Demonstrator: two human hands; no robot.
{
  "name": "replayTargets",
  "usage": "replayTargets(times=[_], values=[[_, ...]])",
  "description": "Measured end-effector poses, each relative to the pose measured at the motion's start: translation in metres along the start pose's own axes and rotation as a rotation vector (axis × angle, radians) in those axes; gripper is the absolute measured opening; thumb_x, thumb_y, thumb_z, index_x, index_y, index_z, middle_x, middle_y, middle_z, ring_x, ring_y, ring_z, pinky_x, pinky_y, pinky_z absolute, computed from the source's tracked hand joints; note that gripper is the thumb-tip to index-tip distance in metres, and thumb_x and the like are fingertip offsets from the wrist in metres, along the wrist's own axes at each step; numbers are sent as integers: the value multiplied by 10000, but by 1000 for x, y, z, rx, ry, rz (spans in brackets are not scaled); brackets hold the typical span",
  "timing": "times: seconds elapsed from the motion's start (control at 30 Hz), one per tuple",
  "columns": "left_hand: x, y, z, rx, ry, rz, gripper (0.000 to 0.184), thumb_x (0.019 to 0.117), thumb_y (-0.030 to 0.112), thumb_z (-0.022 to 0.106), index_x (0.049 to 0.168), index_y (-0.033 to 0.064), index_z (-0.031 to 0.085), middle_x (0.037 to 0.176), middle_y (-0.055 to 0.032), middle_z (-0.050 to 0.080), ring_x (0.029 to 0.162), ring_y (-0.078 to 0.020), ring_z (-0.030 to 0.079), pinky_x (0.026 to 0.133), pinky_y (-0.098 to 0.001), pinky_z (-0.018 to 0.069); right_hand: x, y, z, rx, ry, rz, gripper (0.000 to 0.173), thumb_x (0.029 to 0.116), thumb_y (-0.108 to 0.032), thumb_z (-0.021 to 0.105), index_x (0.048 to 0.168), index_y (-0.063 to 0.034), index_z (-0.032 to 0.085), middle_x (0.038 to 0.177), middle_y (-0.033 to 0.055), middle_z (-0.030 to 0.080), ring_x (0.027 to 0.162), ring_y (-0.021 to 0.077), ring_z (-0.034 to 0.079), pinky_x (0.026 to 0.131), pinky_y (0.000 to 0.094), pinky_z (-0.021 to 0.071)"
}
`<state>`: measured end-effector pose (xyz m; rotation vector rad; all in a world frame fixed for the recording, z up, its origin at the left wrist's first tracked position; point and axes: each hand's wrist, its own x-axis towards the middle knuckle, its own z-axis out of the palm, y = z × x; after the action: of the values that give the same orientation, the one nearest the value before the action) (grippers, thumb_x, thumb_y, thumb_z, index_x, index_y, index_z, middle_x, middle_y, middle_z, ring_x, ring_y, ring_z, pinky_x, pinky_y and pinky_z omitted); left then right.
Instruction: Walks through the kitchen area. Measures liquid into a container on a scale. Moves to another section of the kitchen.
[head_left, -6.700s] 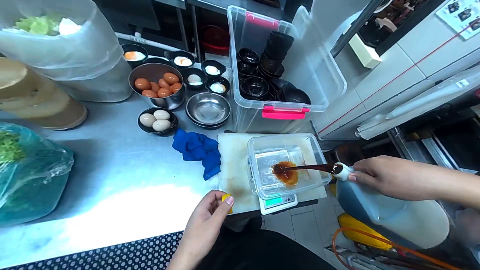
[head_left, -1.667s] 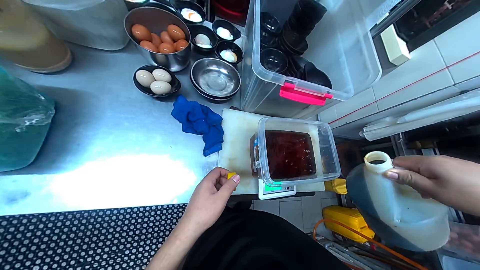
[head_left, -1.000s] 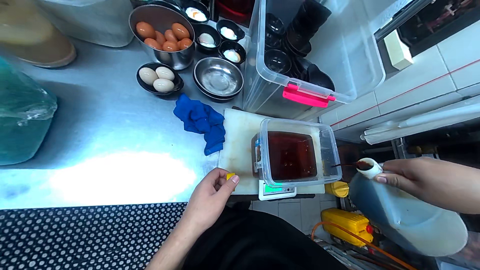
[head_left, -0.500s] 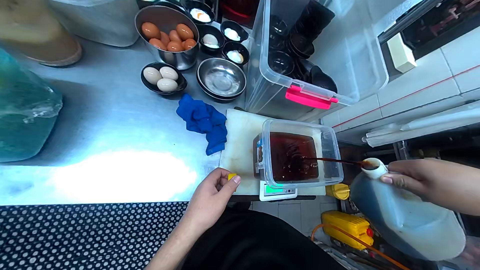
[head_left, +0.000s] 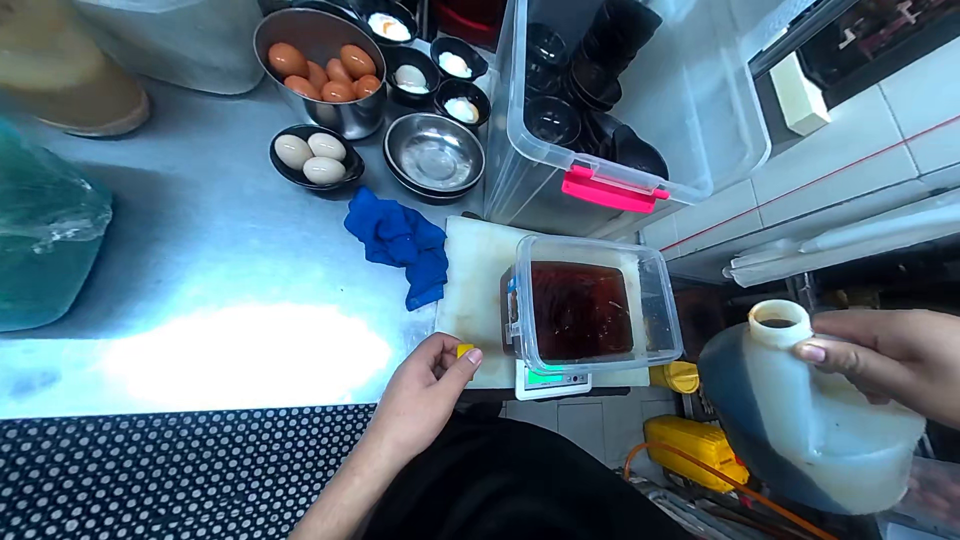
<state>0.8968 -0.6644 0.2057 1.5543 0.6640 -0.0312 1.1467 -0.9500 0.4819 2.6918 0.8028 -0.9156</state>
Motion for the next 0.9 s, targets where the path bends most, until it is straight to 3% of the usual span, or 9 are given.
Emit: replayTargets(times=[0.4,0.9], values=[[1,-1,1,13,-9,-9,281,979,483,599,1057,223,671,775,58,644,702,-88,628,624,-281,525,15,-3,8,-114,-153,33,252,1021,-338,620,868,-140,655,635,-11,611,543,112,601,526,325,520],[2,-1,0,2,4,0,261,986,462,603,1060,220,667,771,61,645,692,-85,627,616,-270,522,28,7,10,-196,-145,-1,288,1002,-393,638,833,-160,642,596,-26,576,531,105,582,507,330,500]])
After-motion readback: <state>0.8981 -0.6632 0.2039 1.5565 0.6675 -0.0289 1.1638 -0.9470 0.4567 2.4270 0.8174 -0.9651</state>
